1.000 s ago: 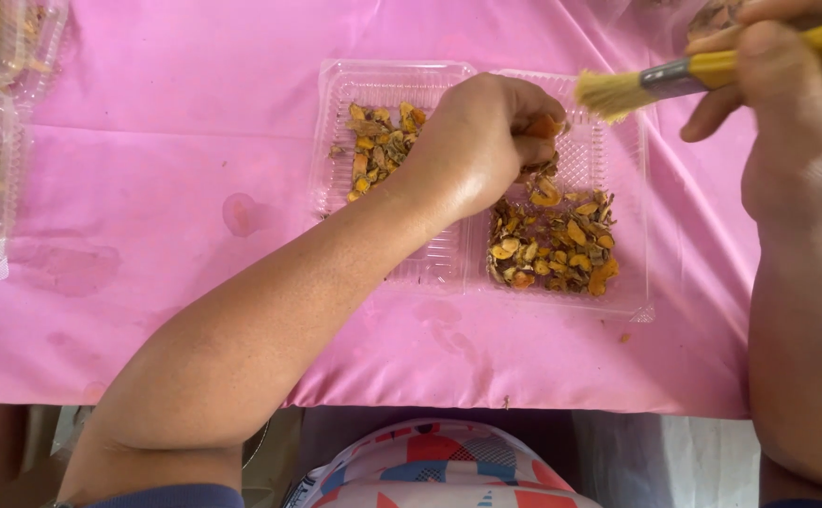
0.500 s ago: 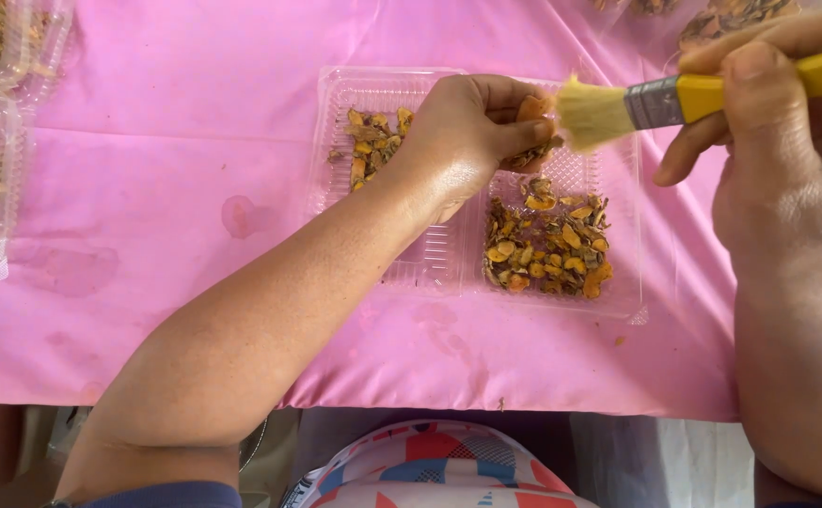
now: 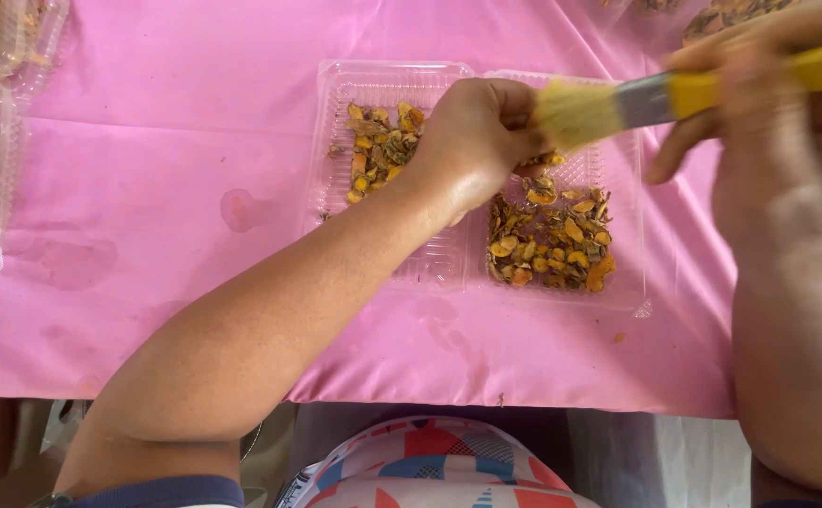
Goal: Sorting and cleaning dried turmeric pieces in plastic containers using a brush and hands.
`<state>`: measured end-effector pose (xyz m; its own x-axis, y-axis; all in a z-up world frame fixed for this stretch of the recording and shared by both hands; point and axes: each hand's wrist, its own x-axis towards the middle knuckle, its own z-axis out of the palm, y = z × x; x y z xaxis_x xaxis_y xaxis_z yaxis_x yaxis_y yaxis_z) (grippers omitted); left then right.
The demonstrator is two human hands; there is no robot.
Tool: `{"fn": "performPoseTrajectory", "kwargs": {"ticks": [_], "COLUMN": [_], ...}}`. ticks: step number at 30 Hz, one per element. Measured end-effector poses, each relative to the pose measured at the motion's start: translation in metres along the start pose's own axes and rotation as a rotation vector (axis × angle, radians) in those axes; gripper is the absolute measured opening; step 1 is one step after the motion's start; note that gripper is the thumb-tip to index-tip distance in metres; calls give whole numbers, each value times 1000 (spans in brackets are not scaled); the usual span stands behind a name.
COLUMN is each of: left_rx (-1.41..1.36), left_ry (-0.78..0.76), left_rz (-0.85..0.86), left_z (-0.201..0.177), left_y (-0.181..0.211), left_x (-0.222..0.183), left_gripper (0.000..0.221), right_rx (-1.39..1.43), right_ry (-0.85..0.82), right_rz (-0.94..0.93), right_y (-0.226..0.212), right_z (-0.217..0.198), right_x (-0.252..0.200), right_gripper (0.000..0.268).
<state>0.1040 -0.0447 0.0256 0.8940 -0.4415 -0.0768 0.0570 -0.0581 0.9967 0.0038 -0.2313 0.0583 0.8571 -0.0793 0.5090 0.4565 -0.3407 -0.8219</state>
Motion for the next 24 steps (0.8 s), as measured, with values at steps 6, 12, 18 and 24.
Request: {"fn": "performPoseTrajectory", "kwargs": {"ticks": [6,12,18,24], "left_rx": [127,396,-233,-494], "left_ry": [12,5,-64,-73], "left_rz": [31,125,-34,14], "left_z": [2,-2,3,-2], "left_y": [-5,0,-7,-19], "left_x": [1,-2,5,15], "left_gripper": [40,18,46,43], "right_rx": [-189,20,-107,-91], "right_ry": [20,-79,47,125], "right_rz": [-51,-48,-62,-99], "right_y": [24,11,38,6], "right_z": [-19,-6,-30,-13], "right_x": [13,10,18,1], "right_gripper": [31,20,43,30]}}
